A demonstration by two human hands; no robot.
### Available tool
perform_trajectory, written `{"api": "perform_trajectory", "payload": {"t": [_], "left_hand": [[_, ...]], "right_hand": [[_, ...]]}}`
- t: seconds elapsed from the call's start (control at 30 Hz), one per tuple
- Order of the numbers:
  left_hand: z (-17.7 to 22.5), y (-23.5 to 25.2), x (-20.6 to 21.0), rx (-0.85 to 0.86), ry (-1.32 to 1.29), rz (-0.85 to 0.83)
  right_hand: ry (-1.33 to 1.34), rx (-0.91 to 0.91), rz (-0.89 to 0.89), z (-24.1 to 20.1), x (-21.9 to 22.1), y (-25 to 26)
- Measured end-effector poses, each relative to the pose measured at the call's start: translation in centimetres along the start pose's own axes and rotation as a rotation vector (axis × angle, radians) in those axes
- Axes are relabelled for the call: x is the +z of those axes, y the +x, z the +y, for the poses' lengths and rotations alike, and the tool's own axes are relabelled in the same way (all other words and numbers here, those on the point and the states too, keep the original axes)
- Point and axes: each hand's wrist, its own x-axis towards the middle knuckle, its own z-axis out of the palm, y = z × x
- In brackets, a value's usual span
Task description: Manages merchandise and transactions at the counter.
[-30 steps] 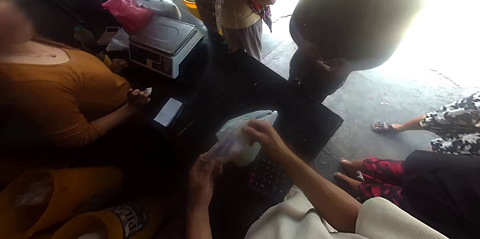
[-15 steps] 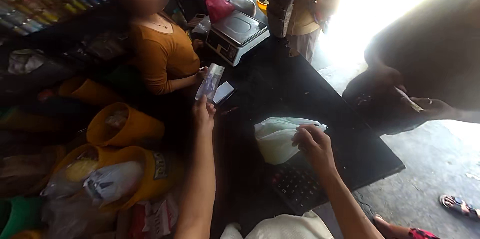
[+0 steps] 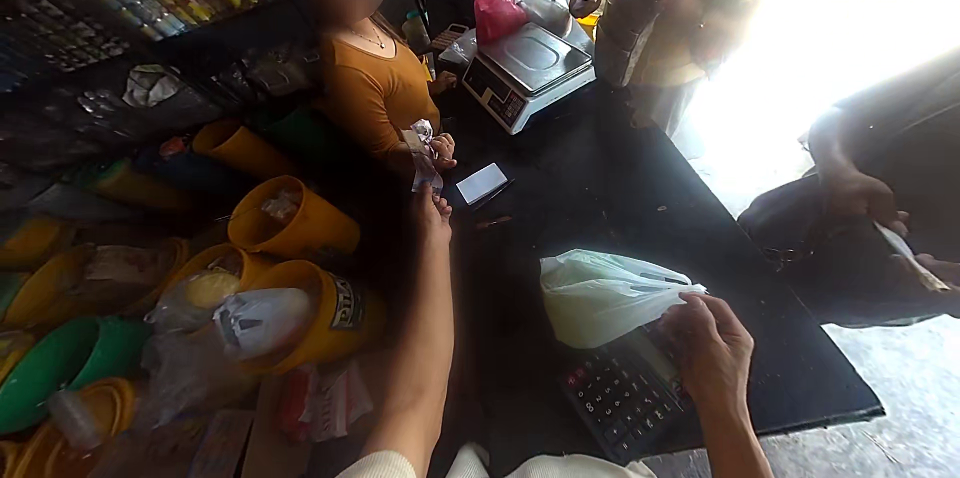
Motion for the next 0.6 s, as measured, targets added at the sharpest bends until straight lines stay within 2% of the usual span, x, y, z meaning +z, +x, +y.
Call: {"api": "perform_trajectory", "payload": {"t": [0.5,0.6], "left_hand": [[2.1,3.1,1.0,0.009,-0.053,0.001],[2.4,2.3,0.9,0.002,-0.044,-0.046]], "right_hand": [[0.091,0.023,0.020,0.1,1.2,0.0],[0.083,0.014,0.037,0.0,0.7,-0.3]]}}
